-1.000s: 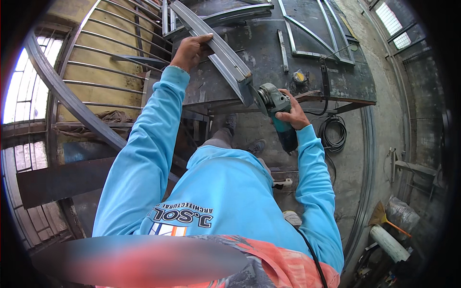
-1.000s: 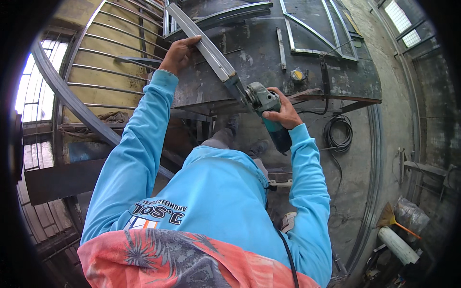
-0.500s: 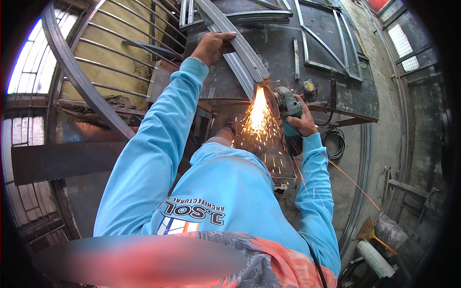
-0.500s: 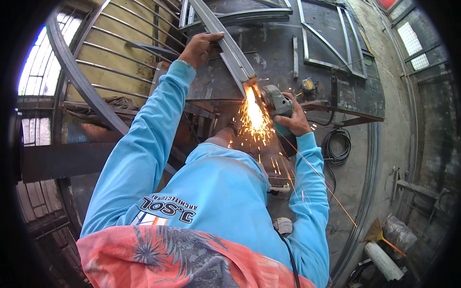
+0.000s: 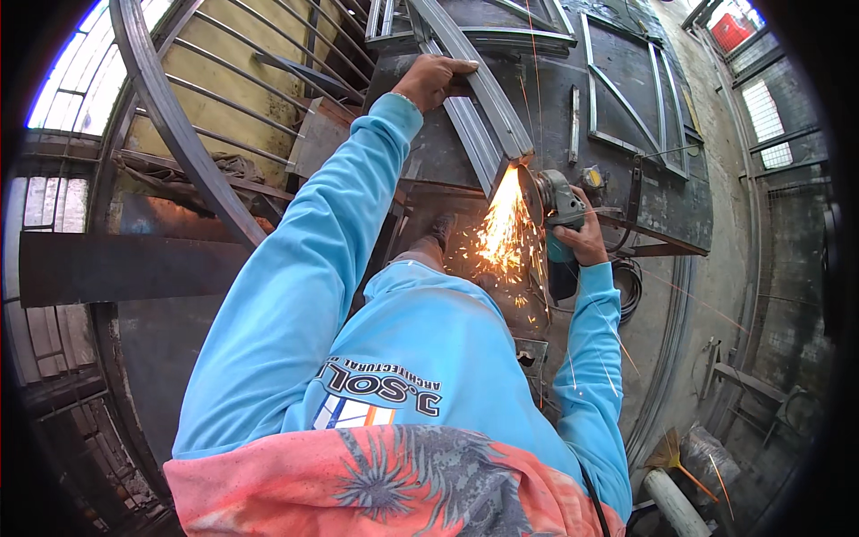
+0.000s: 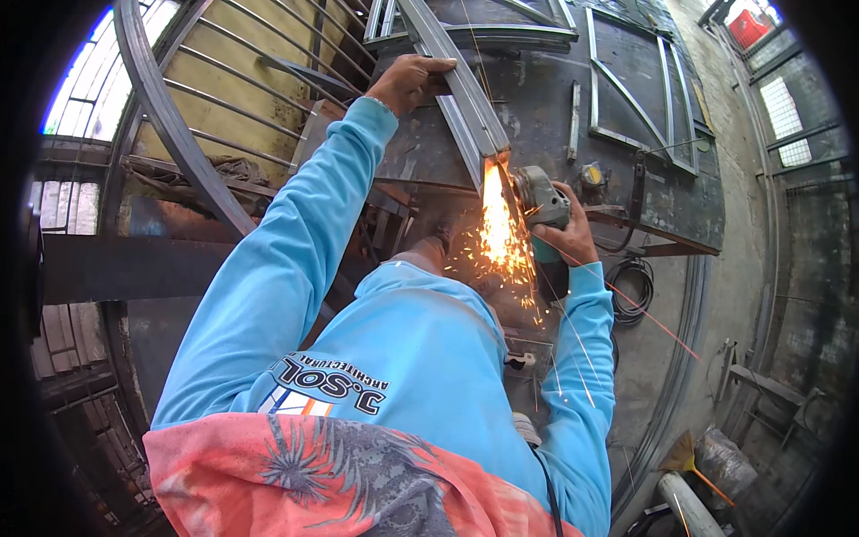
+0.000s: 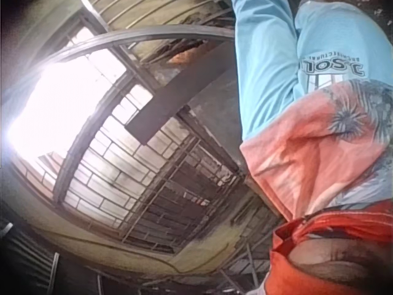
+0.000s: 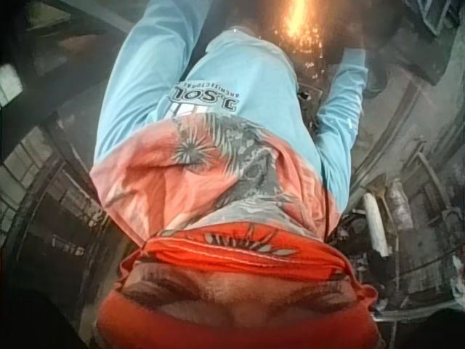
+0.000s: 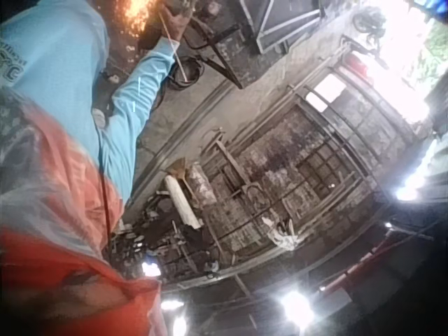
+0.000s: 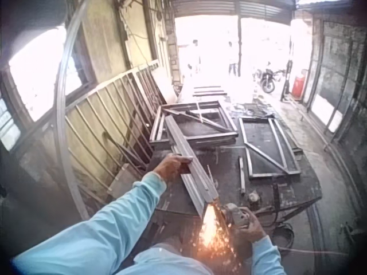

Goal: Welding joint sections and then using an angle grinder to smooth the welds on metal window frames.

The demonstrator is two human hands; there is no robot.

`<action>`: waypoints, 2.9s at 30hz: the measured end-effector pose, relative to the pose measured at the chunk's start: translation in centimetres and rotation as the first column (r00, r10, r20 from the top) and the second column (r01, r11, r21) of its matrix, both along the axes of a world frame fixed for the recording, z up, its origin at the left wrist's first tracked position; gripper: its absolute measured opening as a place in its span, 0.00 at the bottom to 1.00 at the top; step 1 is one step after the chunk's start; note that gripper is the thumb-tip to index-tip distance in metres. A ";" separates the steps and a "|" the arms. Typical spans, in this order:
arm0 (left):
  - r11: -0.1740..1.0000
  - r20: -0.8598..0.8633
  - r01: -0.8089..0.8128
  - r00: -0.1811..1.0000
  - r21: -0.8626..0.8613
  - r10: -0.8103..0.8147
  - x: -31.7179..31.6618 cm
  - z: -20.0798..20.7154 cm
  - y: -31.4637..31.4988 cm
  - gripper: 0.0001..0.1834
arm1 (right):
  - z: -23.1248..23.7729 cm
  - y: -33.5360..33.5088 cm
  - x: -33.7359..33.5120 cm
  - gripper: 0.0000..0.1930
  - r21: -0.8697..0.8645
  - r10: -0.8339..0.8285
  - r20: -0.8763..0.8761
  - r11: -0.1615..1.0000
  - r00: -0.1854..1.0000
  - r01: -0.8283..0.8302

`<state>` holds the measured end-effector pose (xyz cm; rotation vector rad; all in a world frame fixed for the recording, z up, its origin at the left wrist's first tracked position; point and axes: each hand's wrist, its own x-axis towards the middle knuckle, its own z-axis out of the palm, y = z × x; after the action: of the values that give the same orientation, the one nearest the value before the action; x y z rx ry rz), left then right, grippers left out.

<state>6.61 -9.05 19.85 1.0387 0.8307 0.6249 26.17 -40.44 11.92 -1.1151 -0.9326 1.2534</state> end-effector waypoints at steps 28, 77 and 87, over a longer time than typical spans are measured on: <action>1.000 0.074 0.006 0.997 -0.016 -0.004 0.0 -1.8 0.8 0.14 | -2.8 -4.9 0.2 0.45 -0.155 -0.015 -0.006 0.988 1.000 0.014; 0.952 0.253 0.037 0.967 -0.302 0.043 -4.3 -2.7 2.2 0.14 | -0.2 -3.3 -2.2 0.36 -0.340 -0.471 -0.509 0.879 0.721 0.334; 0.949 0.122 -0.114 0.980 -0.293 0.155 -10.3 -3.0 6.8 0.12 | -3.5 -4.9 -3.4 0.32 -0.383 -0.473 -0.620 0.879 0.626 0.284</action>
<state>-3.73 -2.23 16.88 0.6708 0.8414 0.6656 22.72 -45.33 8.40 -0.8398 0.0635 1.2958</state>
